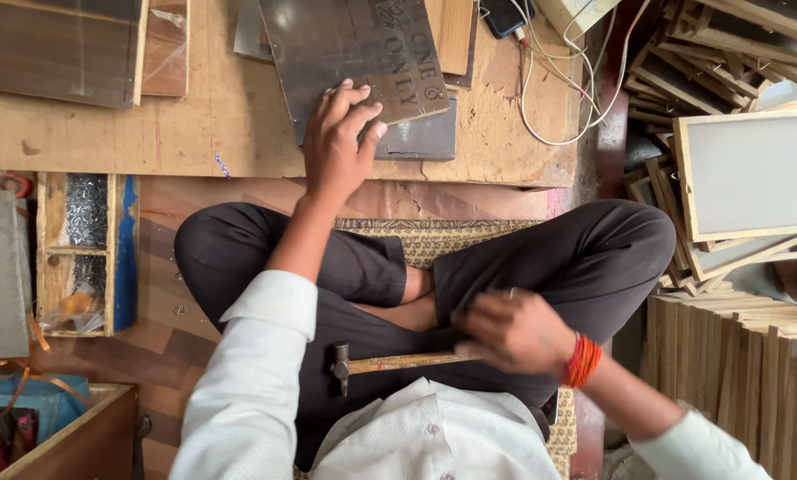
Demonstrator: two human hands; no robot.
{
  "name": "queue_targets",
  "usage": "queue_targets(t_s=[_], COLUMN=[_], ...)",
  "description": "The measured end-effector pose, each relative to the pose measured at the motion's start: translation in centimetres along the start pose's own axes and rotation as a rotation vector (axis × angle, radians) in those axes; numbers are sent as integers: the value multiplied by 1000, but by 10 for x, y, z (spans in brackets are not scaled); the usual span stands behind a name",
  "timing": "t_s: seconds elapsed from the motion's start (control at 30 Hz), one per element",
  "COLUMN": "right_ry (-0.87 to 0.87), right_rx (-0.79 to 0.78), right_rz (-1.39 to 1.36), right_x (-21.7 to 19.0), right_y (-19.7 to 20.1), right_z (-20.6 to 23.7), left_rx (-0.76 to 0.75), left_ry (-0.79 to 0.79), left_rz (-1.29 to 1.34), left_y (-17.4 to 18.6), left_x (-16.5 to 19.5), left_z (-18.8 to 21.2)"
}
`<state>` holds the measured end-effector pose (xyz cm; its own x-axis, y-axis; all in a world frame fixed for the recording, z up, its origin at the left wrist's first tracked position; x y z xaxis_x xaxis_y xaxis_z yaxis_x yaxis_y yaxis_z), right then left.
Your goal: The person sits on the floor and assembles wooden picture frames by placing panels into frames and tapping them with a hammer. The person repeatedly picks up panels, aligns them in frames, and hammers them into place, stacking completed frames nearby.
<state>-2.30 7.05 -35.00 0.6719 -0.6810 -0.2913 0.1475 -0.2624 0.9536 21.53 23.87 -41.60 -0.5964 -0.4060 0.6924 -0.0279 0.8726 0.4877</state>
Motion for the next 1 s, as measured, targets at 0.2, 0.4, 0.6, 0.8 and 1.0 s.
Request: queue_targets(t_s=[0.2, 0.4, 0.6, 0.8, 1.0], right_ry=[-379, -376, -435, -620, -507], right_rx=[286, 386, 354, 200, 424], right_rz=[-33, 82, 67, -261, -1162], right_x=[112, 154, 146, 144, 125], right_y=[19, 0, -11, -11, 10], right_z=[-64, -148, -149, -141, -128], left_rx=[378, 532, 548, 638, 342], left_ry=[273, 711, 628, 550, 176], left_rz=[79, 829, 873, 946, 639], left_y=[55, 37, 37, 74, 75], left_x=[-38, -115, -109, -30, 103], left_z=[55, 85, 71, 38, -8])
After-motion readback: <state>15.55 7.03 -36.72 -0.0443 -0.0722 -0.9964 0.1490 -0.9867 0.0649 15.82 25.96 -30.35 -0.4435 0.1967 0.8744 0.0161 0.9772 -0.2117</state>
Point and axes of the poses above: each hand's wrist, its own z-axis away from the middle knuckle, its own y-axis out of the back of the hand, x = y × z, the point moved 8 cm from there along -z, towards the middle knuckle, and after that the axes turned 9 degrees about z, right-handed, at the moved point
